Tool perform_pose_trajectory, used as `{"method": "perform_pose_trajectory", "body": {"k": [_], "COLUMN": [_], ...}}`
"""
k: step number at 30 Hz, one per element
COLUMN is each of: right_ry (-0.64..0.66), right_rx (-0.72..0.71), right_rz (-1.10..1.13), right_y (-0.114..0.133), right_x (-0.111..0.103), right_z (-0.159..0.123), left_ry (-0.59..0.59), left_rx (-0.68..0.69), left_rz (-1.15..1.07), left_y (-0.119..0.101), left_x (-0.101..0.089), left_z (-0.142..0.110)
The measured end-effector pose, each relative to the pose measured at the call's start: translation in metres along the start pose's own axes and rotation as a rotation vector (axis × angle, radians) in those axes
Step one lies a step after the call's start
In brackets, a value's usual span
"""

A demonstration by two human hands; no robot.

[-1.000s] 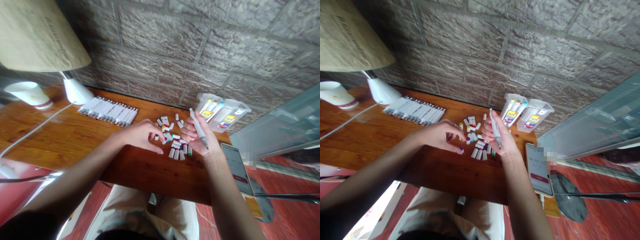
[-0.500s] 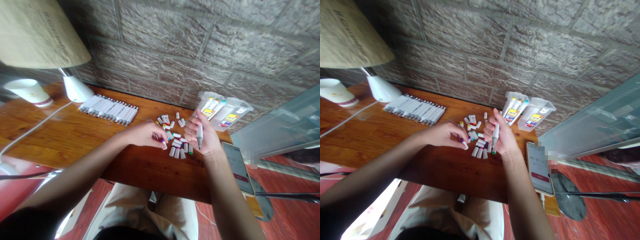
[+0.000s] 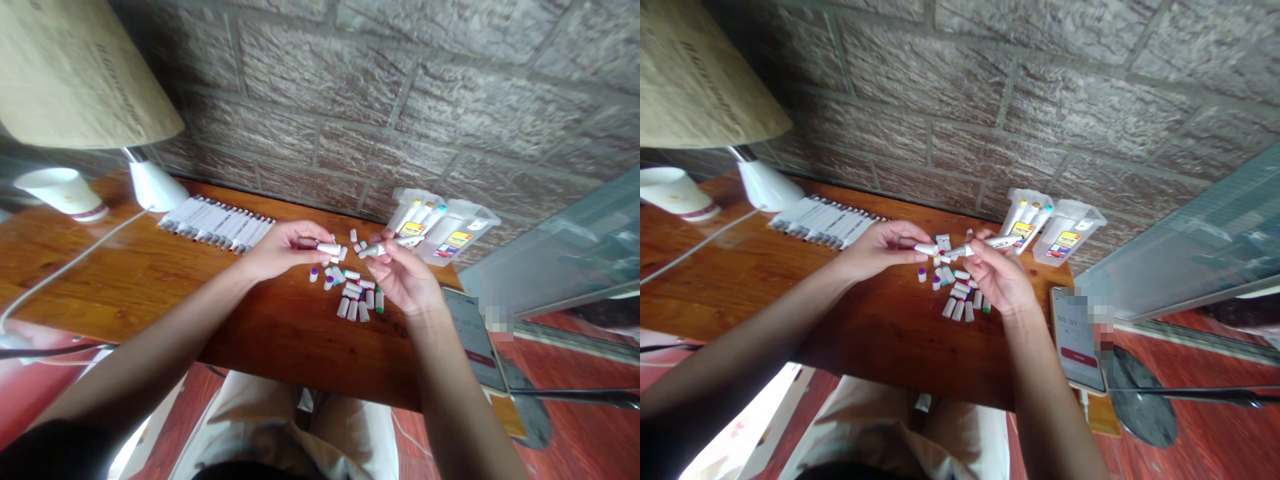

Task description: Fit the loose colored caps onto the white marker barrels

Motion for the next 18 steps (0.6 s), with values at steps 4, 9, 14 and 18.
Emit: {"method": "perform_pose_trajectory", "body": {"k": [4, 9, 14, 18], "right_ry": [-0.036, -0.105, -0.067, -0.057], "right_rx": [-0.054, -0.149, -0.287, -0.357], "right_rz": [-0.023, -0.011, -0.27, -0.463], "right_y": [0.0011, 0.0054, 0.0072, 0.006], "right_x": [0.0014, 0.0, 0.0021, 0.0043], "right_z": [0.0007, 0.0019, -0.0019, -0.0061], "left_ry": [-0.006, -0.062, -0.107, -0.143], "left_rx": [-0.019, -0.027, 0.005, -0.002], "left_rz": [0.014, 0.053, 0.066, 0.077], "left_y": [0.0, 0.0008, 0.0005, 0.0], "left_x": [0.0019, -0.0003, -0.0044, -0.0066], "left_z": [-0.0008, -0.0022, -0.0009, -0.0005]}}
Point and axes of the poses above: each hand's wrist, its own z-axis towards the middle knuckle, its own x-axis out of the palm, y = z × x, the point moved 7 cm from there along z, towards the middle knuckle, and after that the axes turned 15 degrees about z, right-handed, at the moved point
